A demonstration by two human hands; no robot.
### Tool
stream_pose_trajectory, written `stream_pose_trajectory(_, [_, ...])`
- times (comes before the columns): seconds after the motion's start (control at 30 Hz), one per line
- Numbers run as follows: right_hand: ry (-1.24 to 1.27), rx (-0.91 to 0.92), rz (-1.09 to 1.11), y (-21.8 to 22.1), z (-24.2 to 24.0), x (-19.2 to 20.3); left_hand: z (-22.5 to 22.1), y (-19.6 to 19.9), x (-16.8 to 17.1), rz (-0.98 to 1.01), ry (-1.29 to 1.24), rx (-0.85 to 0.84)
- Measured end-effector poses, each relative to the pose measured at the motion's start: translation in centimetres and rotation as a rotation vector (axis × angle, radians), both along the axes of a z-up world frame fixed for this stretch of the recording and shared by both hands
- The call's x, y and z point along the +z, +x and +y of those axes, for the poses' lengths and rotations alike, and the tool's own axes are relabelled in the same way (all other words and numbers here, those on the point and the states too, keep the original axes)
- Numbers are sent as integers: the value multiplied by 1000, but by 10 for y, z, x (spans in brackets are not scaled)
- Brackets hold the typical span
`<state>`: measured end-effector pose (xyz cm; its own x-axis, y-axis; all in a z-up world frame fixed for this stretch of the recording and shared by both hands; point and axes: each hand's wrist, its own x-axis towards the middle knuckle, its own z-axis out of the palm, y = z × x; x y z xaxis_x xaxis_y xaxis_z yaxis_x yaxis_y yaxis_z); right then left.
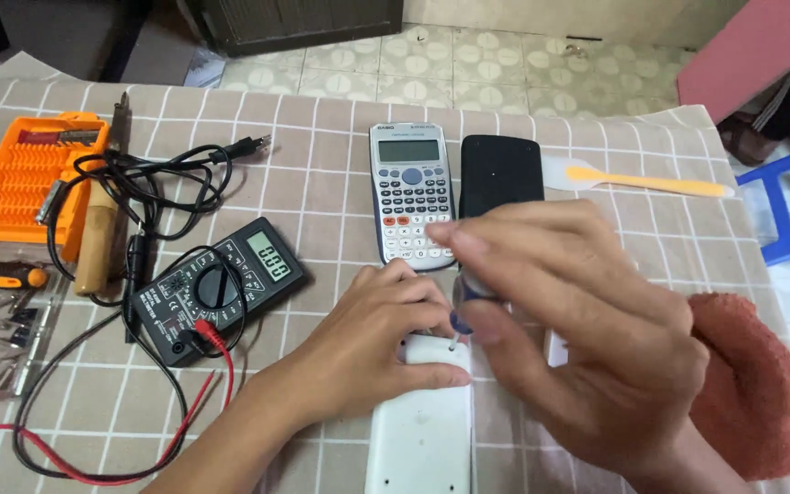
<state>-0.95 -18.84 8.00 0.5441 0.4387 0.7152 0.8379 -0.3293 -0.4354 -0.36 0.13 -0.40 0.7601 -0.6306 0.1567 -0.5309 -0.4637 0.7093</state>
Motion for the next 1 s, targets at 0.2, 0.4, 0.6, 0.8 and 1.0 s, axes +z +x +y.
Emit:
stream_pose_trajectory(0.2, [69, -371, -83, 4, -15, -20, 0, 1, 1, 61, 9, 0])
stream_pose_trajectory(0.4, [155, -425, -34, -1, -2, -22, 0, 1, -2, 82, 29, 18])
stream_pose_trajectory(0.6, [217, -413, -79, -6, -12, -38, 0, 3, 3, 110, 62, 0])
stream_pose_trajectory(0.8, [211, -353, -23, -16, 5, -28, -1, 4, -5, 54, 44, -4])
stream_pose_trajectory(1.0, [99, -384, -2, -24, 22, -15, 2, 2, 7, 104, 21, -32])
